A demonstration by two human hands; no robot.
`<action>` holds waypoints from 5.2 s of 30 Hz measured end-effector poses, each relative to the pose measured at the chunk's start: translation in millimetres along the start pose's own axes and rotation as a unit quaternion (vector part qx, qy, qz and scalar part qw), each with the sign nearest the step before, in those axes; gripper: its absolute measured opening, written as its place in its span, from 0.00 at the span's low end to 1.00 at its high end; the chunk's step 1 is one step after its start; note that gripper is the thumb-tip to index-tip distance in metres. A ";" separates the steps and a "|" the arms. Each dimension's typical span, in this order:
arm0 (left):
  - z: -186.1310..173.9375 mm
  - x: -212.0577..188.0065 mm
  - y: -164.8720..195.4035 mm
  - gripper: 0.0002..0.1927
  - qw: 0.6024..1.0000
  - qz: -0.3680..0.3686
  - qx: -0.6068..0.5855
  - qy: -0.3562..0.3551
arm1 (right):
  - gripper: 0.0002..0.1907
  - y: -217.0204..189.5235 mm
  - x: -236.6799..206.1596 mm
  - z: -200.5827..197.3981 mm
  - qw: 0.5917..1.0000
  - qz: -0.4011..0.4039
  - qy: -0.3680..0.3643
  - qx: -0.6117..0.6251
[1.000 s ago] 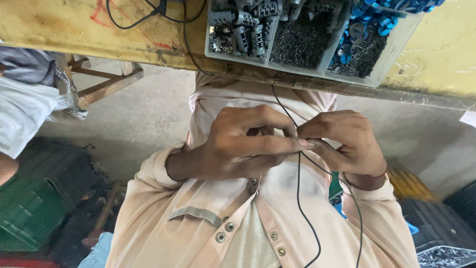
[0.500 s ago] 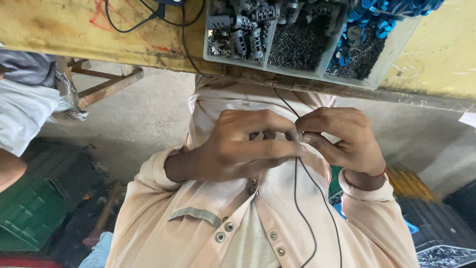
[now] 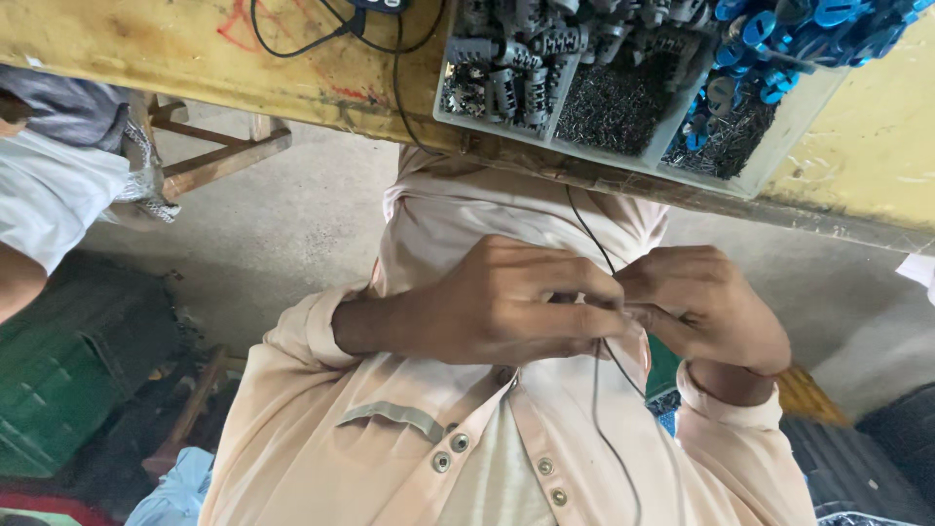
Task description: The person sits at a workbench assembling padlocks. They pick small lock components from a compartmented tray, fit a blue dial or disc part into a grey lock body by hand, press it into place, and set the assembled lock aside, repeating this with successive lock bodies.
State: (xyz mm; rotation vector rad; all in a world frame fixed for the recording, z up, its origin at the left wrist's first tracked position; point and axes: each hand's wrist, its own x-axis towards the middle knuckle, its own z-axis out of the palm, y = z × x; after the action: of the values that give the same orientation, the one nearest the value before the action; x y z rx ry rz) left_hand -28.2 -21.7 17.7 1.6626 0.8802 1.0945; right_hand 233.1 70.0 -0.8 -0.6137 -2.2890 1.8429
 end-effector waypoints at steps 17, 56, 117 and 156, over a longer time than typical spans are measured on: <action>-9.0 -7.0 -1.1 0.11 0.997 0.063 0.036 -0.013 | 0.12 -13.5 9.3 -2.2 0.999 -0.051 0.000 -0.003; -6.6 -5.9 -6.7 0.14 0.993 0.014 0.118 0.016 | 0.12 -4.2 7.5 12.3 0.994 0.018 0.108 -0.009; -59.0 5.4 -19.1 0.07 0.882 -0.182 0.418 0.122 | 0.05 -31.1 93.5 -22.5 0.875 0.041 0.143 -0.461; -47.2 14.0 -22.0 0.15 0.964 -0.089 0.189 0.165 | 0.07 -25.6 103.1 -27.9 0.883 0.089 0.076 -0.455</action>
State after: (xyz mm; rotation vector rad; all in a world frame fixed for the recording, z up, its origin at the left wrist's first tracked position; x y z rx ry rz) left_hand -69.1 12.4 8.9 1.6845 1.5033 1.1457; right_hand 143.8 131.6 15.7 -1.0418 -2.9654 0.5913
